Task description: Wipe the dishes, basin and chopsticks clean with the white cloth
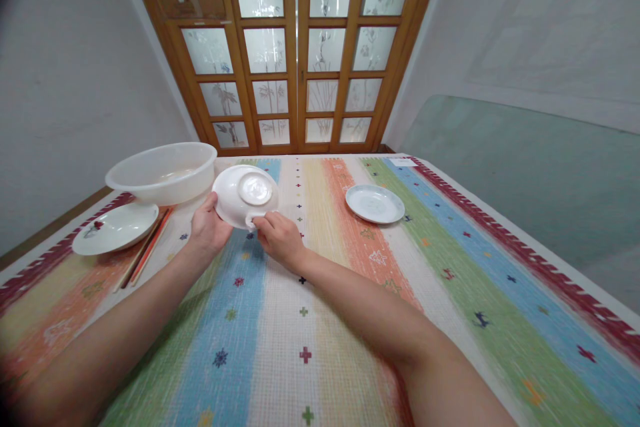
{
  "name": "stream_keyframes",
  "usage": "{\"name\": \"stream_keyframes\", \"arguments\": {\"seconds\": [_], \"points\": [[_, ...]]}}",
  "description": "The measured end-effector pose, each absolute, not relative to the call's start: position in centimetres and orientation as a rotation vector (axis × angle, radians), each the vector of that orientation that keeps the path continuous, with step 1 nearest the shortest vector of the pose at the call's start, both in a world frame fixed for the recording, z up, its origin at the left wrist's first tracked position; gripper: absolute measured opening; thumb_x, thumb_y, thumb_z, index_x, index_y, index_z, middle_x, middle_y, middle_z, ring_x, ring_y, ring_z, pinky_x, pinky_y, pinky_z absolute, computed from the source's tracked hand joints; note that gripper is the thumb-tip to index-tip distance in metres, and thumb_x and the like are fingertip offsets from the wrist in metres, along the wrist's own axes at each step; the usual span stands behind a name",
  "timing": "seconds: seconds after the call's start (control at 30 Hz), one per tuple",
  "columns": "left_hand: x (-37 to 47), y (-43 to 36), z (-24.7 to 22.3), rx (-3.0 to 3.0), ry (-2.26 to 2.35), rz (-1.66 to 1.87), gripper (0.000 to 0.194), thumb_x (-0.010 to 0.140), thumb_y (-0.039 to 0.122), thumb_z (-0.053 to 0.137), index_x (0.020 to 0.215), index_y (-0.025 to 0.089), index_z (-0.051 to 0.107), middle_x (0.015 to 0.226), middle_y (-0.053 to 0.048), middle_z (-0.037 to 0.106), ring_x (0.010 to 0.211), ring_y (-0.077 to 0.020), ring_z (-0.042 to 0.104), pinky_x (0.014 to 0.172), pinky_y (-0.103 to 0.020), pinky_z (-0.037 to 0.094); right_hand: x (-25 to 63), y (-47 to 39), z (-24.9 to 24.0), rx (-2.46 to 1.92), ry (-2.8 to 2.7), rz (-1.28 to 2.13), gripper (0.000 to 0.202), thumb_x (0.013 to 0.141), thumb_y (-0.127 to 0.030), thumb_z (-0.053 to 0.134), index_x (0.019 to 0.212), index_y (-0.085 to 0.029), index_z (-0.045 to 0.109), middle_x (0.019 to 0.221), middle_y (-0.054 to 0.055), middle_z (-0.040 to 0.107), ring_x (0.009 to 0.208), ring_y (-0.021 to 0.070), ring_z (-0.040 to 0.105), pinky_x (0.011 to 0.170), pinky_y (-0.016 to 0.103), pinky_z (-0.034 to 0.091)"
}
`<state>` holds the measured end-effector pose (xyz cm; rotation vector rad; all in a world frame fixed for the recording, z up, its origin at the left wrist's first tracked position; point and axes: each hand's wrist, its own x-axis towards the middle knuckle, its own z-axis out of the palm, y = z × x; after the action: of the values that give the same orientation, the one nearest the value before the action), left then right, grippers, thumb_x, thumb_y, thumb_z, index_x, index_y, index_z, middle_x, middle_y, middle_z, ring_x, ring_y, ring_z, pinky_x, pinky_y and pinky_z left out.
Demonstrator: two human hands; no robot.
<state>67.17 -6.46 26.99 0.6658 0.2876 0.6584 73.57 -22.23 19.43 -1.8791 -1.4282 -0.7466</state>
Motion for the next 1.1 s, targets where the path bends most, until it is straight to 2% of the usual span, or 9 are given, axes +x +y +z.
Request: {"name": "stream_keyframes", "arguments": {"seconds": [0.13,0.3,0.47,0.63,0.8,0.93,1.1], "points": [[67.1,-6.2,27.1,0.655,0.291,0.619,0.037,0.101,0.027,0.045,0.127,0.012,0.068,0.119,-0.011,0.075,0.125,-0.0247,0.063,0.110,-0.038,0.048,73.9,-22.2,19.3,-1.775,-1.170,-0.566,0.021,0.094,-0.019,0.047,0.114,-0.023,0.051,0.093,0.005,0.059,0.083,0.0209,0.057,0.075,0.033,0.044],[67.0,-6.0,27.0,0.656,0.282,0.601,0.039,0.099,0.026,0.046,0.128,0.011,0.067,0.121,-0.012,0.074,0.127,-0.0270,0.062,0.113,-0.042,0.046,74.0,-22.3,20.0,-1.718,-0.918,-0.386,0.016,0.096,-0.027,0.049,0.111,-0.022,0.050,0.089,0.003,0.060,0.078,0.0196,0.058,0.073,0.031,0.043],[67.1,-5.8,26.8,0.704,0.280,0.598,0.036,0.096,0.027,0.050,0.125,0.015,0.068,0.120,-0.011,0.074,0.125,-0.0286,0.063,0.110,-0.044,0.049,74.7,-22.4,20.9,-1.682,-0.776,-0.321,0.012,0.097,-0.032,0.047,0.104,-0.022,0.050,0.085,0.000,0.057,0.074,0.0181,0.054,0.068,0.029,0.039],[67.3,-5.8,26.0,0.771,0.311,0.597,0.023,0.088,0.027,0.061,0.103,0.014,0.072,0.101,-0.008,0.077,0.111,-0.0267,0.068,0.101,-0.036,0.052,75.8,-22.7,21.3,-1.631,-0.733,-0.335,0.011,0.098,-0.029,0.047,0.103,-0.022,0.053,0.091,0.002,0.060,0.081,0.0181,0.055,0.074,0.030,0.041],[67.2,-5.7,24.7,0.985,0.294,0.647,0.034,0.076,0.037,0.073,0.102,0.015,0.070,0.102,-0.005,0.073,0.102,-0.0248,0.066,0.090,-0.031,0.051,76.3,-23.1,22.3,-1.592,-0.807,-0.476,0.015,0.098,-0.024,0.046,0.106,-0.021,0.059,0.100,0.005,0.060,0.092,0.0203,0.056,0.084,0.035,0.044],[66.9,-6.0,24.2,1.149,0.299,0.688,0.034,0.074,0.042,0.072,0.098,0.017,0.070,0.100,-0.006,0.071,0.101,-0.0260,0.064,0.089,-0.033,0.048,75.9,-23.4,23.2,-1.597,-0.895,-0.610,0.018,0.096,-0.018,0.048,0.107,-0.023,0.062,0.103,0.007,0.056,0.101,0.0234,0.055,0.091,0.040,0.045],[66.7,-6.8,23.9,1.219,0.233,0.668,0.023,0.073,0.035,0.067,0.087,0.018,0.069,0.093,-0.004,0.068,0.095,-0.0242,0.061,0.082,-0.031,0.047,74.8,-23.6,23.4,-1.636,-1.073,-0.730,0.023,0.092,-0.014,0.052,0.107,-0.024,0.065,0.105,0.008,0.055,0.105,0.0255,0.053,0.093,0.044,0.046]]}}
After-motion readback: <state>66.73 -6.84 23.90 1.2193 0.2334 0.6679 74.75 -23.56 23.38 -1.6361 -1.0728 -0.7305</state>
